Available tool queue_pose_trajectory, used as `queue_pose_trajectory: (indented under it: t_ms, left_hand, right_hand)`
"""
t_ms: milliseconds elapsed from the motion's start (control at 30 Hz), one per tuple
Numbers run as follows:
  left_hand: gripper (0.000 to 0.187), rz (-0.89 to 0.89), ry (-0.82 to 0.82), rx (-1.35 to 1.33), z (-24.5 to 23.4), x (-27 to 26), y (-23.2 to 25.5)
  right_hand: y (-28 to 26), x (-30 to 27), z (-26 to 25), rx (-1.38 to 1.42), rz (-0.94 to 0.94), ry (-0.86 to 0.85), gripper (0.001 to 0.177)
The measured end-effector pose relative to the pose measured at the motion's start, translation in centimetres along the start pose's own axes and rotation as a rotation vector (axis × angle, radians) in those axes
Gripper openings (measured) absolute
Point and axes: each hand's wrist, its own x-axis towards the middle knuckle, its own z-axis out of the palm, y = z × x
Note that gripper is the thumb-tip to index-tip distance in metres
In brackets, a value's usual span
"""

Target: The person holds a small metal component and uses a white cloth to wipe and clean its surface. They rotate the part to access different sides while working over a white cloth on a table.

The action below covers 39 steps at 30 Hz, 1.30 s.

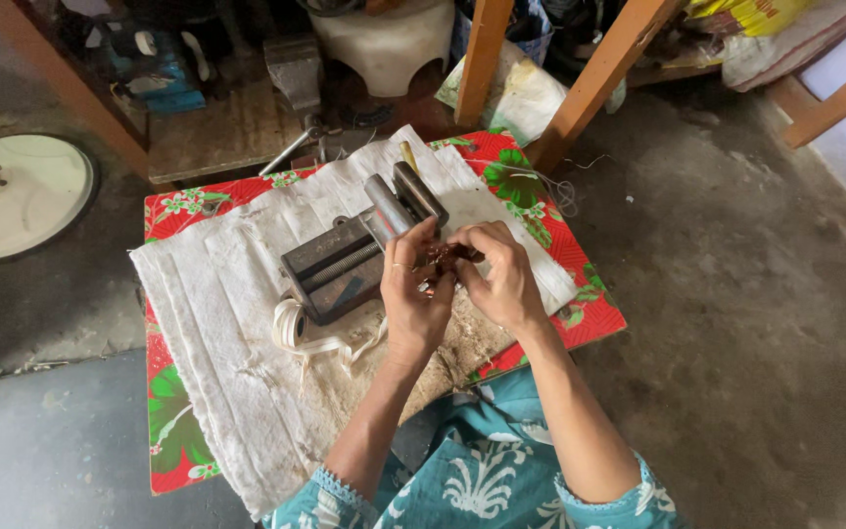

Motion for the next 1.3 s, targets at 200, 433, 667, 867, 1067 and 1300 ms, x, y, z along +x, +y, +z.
queue_pose_trajectory:
  t_ms: [200,433,667,867,1067,1300]
  left_hand:
    - [0.068,0.071,0.007,-0.076,0.0,-1.1,0.7]
    - [0.072,0.245,0.015,0.154,0.2,-2.0,1.7]
    - [0.060,0.284,-0.072,0.529,-2.6,-7.6,-1.7]
    - [0.024,-0.416,-0.410,0.577,-3.6,-6.9,-5.2]
    - [0.018,-0.148,-0.281,0.525,-3.3,-6.4,-4.8]
    - [0.017,-0.270,-0.292,0.502,-2.9,-5.8,-4.1]
  right_hand:
    - [-0.3,0.1,-0.8,0.039,0.087,-0.134,0.038]
    - [-0.1,0.1,-0.2,0.078,-0.057,-0.059,0.030]
    - [-0.1,-3.0,0.7,0.217,0.000,0.158,0.016]
    - [0.6,-5.8,4.0,0.326,0.095,0.371,0.012]
    - [1.4,-7.6,6.2,0.474,0.163,0.454,0.015]
    - [0.9,-9.1,7.0,0.793,0.477,0.500,0.010]
